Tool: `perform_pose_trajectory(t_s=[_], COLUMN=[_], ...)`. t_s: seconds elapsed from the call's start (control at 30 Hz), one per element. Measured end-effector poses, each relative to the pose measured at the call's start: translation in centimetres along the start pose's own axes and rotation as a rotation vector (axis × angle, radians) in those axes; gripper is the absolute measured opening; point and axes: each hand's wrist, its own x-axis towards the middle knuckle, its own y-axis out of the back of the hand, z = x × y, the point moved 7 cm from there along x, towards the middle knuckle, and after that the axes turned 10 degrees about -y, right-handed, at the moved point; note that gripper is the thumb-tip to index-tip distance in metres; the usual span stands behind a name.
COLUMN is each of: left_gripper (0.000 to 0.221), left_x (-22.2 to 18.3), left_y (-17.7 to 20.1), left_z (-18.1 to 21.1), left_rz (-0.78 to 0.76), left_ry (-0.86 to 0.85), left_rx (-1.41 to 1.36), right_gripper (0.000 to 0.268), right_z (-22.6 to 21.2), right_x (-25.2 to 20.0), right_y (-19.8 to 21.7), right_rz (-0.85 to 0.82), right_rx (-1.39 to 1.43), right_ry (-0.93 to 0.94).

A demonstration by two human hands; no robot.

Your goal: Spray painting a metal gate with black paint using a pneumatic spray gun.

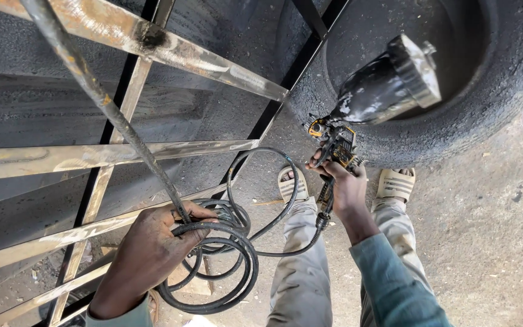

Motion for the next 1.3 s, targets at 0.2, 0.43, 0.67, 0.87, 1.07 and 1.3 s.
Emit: perform_pose_trajectory(t_s=[0.2,0.43,0.67,0.87,1.07,1.3], left_gripper=[0.023,0.025,0.025,0.023,0.026,0.026], left_x=[0.2,-0.3,-0.1,-0.6,-1.3,-2.6], left_y=[0.3,0.6,-0.5,0.5,1.2,2.3], left_z=[-0.2,-0.7,-1.6,-1.4,-1.7,-2.5], left_rz=[-0.001,-0.027,-0.027,-0.006,-0.110,-0.137], left_ry=[-0.077,0.120,0.042,0.238,0.258,0.293], left_rx=[-0.006,0.035,-0.029,-0.060,0.021,0.030], right_gripper=[0.022,0.027,0.012,0.043,0.030,0.040], right_z=[-4.3,-3.9,-0.4,-2.6,-6.3,-9.2], right_x=[-5.8,-1.4,4.2,1.4,-3.4,-8.8], right_y=[-1.1,0.5,1.0,-0.1,-2.4,-4.7], right_rz=[0.045,-0.035,0.085,0.201,-0.110,-0.193], right_rx=[-0.820,0.144,0.226,0.136,-0.749,0.430], right_ry=[0.771,0.167,-0.057,-0.341,0.703,0.027])
